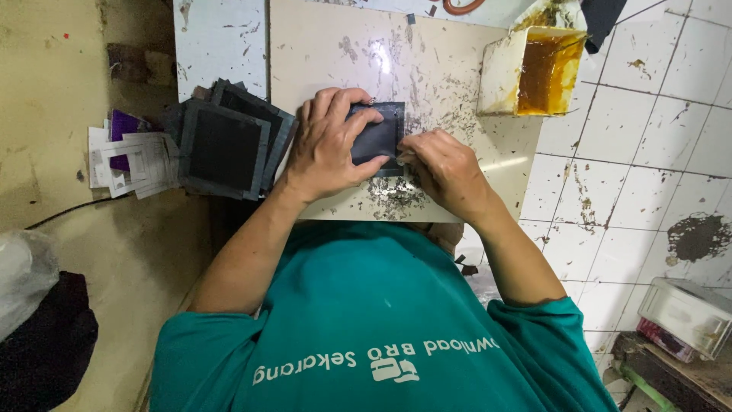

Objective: Applying glue to the edges of leather pieces and assembling them together

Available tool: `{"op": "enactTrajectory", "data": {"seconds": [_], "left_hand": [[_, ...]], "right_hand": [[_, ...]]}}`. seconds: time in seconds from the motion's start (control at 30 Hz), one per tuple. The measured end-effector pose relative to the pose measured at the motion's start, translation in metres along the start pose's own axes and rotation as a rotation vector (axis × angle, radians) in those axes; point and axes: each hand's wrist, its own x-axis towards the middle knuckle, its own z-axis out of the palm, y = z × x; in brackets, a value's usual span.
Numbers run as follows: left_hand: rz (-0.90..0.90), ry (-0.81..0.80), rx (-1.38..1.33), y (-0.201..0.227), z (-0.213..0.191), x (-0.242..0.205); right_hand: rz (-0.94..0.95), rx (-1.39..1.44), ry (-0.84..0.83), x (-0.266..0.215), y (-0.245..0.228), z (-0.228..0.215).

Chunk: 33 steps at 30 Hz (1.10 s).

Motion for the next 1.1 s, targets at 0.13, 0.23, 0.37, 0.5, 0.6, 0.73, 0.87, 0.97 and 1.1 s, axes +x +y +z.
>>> {"op": "enactTrajectory", "data": {"seconds": [0.13, 0.23, 0.37, 0.5, 0.6, 0.73, 0.87, 0.97, 1.1], "left_hand": [[0.001, 0.007, 0.002, -0.001, 0.002, -0.001], [0.004, 0.003, 0.015, 0.0, 0.001, -0.001], [-0.015, -0.016, -0.011, 0.0, 0.0, 0.0], [-0.001, -0.016, 0.003, -0.002, 0.003, -0.001], [-0.013, -0.01, -0.012, -0.001, 0.003, -0.001], [-0.012, -0.012, 0.004, 0.0, 0.002, -0.001], [-0.01, -0.021, 0.02, -0.001, 0.003, -0.001], [-0.011, -0.03, 0.047, 0.0, 0.002, 0.0], [-0.033, -0.076, 0.066, 0.005, -0.004, 0.003]], "right_hand": [[-0.068, -0.076, -0.037, -0.001, -0.006, -0.002], [-0.095, -0.155, -0.072, 0.004, -0.016, -0.008], [-0.162, -0.291, -0.155, 0.01, -0.022, -0.013], [-0.191, -0.363, -0.219, 0.011, -0.021, -0.017], [-0.166, -0.367, -0.217, 0.01, -0.019, -0.019], [-0.154, -0.297, -0.158, 0.001, -0.008, -0.006], [-0.125, -0.31, -0.196, -0.003, -0.011, -0.009], [-0.1, -0.303, -0.208, -0.005, -0.005, -0.01], [-0.053, -0.308, -0.211, -0.004, -0.008, -0.004]]}}
